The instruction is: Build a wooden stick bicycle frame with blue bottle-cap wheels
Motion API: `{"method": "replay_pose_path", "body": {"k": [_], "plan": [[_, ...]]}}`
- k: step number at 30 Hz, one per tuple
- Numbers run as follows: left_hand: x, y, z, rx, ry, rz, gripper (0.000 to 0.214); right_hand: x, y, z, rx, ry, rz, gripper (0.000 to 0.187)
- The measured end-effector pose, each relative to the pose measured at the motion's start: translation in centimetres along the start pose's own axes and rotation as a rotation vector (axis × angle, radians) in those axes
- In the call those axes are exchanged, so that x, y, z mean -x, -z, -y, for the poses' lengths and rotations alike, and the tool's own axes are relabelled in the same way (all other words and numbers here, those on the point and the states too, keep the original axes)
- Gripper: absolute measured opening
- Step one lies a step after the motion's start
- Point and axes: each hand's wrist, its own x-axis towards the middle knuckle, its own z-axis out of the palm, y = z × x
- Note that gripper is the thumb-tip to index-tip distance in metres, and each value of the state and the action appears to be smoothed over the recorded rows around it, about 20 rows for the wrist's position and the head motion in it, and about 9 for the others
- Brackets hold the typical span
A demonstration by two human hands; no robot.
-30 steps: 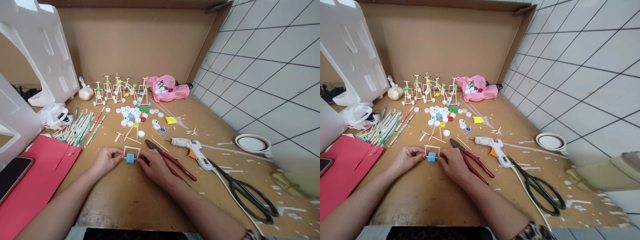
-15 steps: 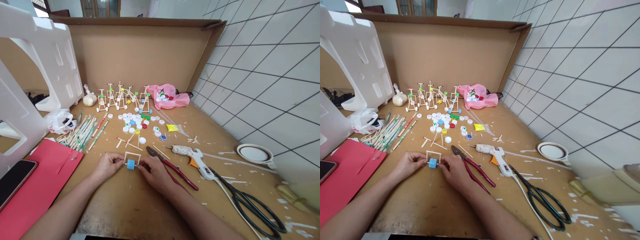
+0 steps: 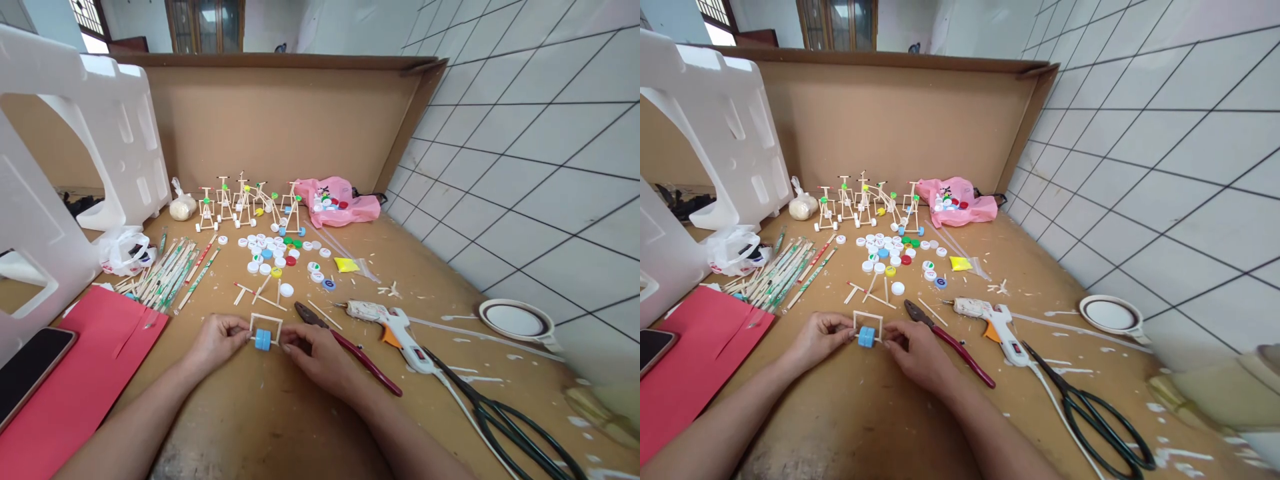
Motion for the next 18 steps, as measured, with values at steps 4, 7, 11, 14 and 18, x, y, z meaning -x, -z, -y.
{"method": "replay_pose_path", "body": {"k": [4,7,11,14,18], "plan": [[0.0,-0.1,0.0,0.009,0.006,-0.004,0.02,0.1,0.4,-0.7,-0.07,-0.051,-0.053,0.023],[0.0,-0.2,0.0,0.02,0.008,-0.014,0.021,0.0,0.4,-1.4,-0.077,-0.112,-0.141,0.024],[-0.1,-0.3,0.1,0.019,-0.011,-0.017,0.021,0.0,0.5,-1.6,-0.011,-0.114,-0.161,0.021],[-0.1,-0.3,0.1,-0.005,-0.014,-0.032,0.023,-0.1,0.4,-1.4,0.031,-0.096,-0.175,0.022],[0.0,-0.2,-0.1,0.002,0.011,-0.022,0.025,-0.2,0.2,-1.4,0.042,-0.079,-0.185,0.022]]}}
